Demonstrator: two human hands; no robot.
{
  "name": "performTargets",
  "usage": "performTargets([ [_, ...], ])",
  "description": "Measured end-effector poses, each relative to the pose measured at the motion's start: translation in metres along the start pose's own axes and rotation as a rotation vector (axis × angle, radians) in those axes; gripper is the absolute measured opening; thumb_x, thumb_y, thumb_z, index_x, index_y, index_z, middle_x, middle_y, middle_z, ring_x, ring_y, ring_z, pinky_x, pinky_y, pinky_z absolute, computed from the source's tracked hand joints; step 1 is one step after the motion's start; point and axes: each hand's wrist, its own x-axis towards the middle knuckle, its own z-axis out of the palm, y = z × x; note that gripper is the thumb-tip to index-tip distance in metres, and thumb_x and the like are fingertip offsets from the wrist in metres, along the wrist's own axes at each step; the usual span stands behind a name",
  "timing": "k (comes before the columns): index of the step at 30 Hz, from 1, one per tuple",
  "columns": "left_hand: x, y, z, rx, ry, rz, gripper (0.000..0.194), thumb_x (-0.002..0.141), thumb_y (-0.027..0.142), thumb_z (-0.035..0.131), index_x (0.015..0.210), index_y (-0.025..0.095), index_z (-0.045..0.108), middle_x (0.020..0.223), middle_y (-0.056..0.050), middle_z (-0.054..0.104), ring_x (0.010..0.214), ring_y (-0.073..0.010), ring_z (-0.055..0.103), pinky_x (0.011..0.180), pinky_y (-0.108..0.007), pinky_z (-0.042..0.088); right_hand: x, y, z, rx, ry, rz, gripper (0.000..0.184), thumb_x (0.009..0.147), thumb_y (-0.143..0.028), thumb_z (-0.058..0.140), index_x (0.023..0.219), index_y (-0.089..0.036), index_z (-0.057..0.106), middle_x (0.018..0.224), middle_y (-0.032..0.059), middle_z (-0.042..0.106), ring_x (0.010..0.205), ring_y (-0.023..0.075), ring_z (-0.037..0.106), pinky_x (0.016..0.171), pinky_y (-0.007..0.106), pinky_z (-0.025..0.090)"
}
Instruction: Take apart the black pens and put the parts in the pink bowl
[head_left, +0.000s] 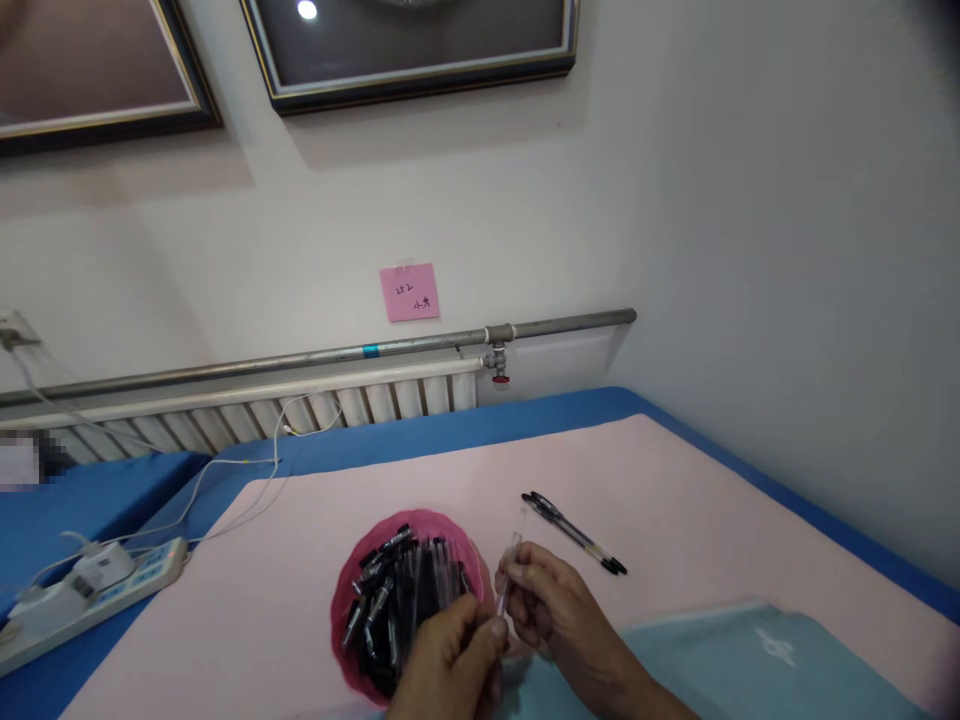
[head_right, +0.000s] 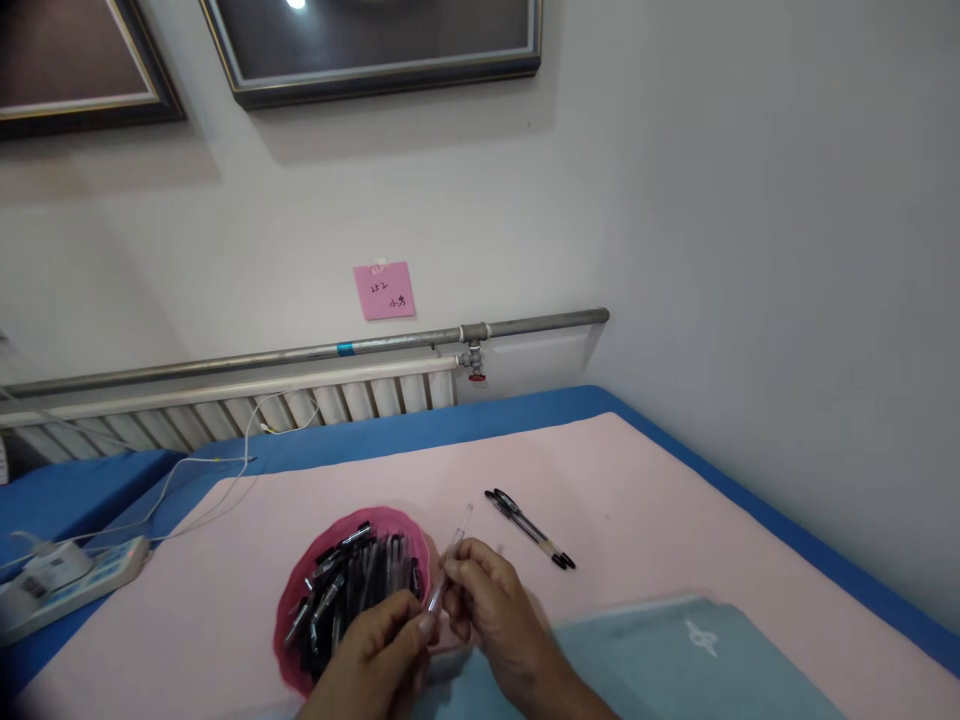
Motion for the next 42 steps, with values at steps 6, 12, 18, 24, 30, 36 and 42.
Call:
performTargets([
  [6,0.0,0.001,-0.001,-0.421,-0.214,-0.113,0.052,0.065,0.064,0.052,0.065,0.013,0.054,0.037,0.005,0.041,0.03,-0.0041,0.03,0.034,-0.018,0.015,0.007,-0.005,-0.007,0.167,0.09,-0.055,0.018,0.067,-0.032,0.061,0.073,-0.018,0.051,0.064,-0.0035,0.052,0.043,0.0045,0.037,0.038,0.018,0.022],
  [12,0.002,0.004,-0.009,-0.578,0.073,-0.064,0.038,0.067,0.05,0.06,0.078,0.015,0.052,0.056,0.002,0.054,0.036,-0.0055,0.043,0.031,-0.015,0.023,0.002,-0.003,-0.005,-0.153,0.027,-0.002,0.019,0.073,-0.033,0.056,0.064,-0.019,0.047,0.042,-0.0089,0.04,0.036,0.0052,0.031,0.038,0.018,0.022],
  [18,0.008,-0.011,-0.007,-0.226,0.109,0.007,0.039,0.073,0.057,0.05,0.073,0.018,0.048,0.044,0.009,0.04,0.033,-0.0053,0.032,0.035,-0.019,0.026,-0.007,0.016,0.006,-0.501,-0.098,-0.084,0.014,0.069,-0.027,0.061,0.064,-0.019,0.05,0.055,-0.0054,0.051,0.051,0.0093,0.046,0.048,0.02,0.033],
  [24,0.004,-0.005,-0.047,0.246,0.483,0.032,0.032,0.079,0.046,0.044,0.061,0.02,0.043,0.053,0.005,0.045,0.052,-0.0107,0.046,0.051,-0.022,0.031,0.009,-0.02,-0.033,-1.217,0.279,-0.352,0.014,0.083,-0.028,0.044,0.077,-0.019,0.053,0.074,0.002,0.057,0.069,0.0157,0.051,0.062,0.025,0.037],
  [30,0.008,-0.006,-0.066,0.764,0.564,-0.101,0.024,0.083,0.033,0.039,0.066,0.02,0.049,0.064,-0.003,0.06,0.062,-0.0167,0.056,0.057,-0.026,0.031,0.02,-0.04,-0.079,-1.753,0.425,-0.154,0.014,0.079,-0.01,0.041,0.075,-0.014,0.054,0.08,0.0113,0.057,0.073,0.022,0.051,0.061,0.029,0.031],
  [36,0.009,-0.007,-0.056,0.946,0.533,-0.178,0.026,0.085,0.035,0.038,0.08,0.017,0.056,0.079,-0.011,0.068,0.076,-0.0222,0.062,0.06,-0.029,0.034,0.017,-0.039,-0.077,-1.83,0.387,-0.064,0.015,0.079,-0.011,0.041,0.072,-0.016,0.054,0.077,0.0096,0.057,0.069,0.0205,0.05,0.055,0.027,0.025],
  [42,0.008,-0.005,-0.054,0.975,0.553,-0.202,0.027,0.085,0.035,0.038,0.088,0.015,0.057,0.087,-0.013,0.068,0.081,-0.0243,0.063,0.063,-0.03,0.036,0.015,-0.04,-0.071,-1.86,0.336,-0.015,0.014,0.078,-0.01,0.042,0.078,-0.015,0.055,0.081,0.0102,0.058,0.072,0.0215,0.054,0.052,0.026,0.023],
])
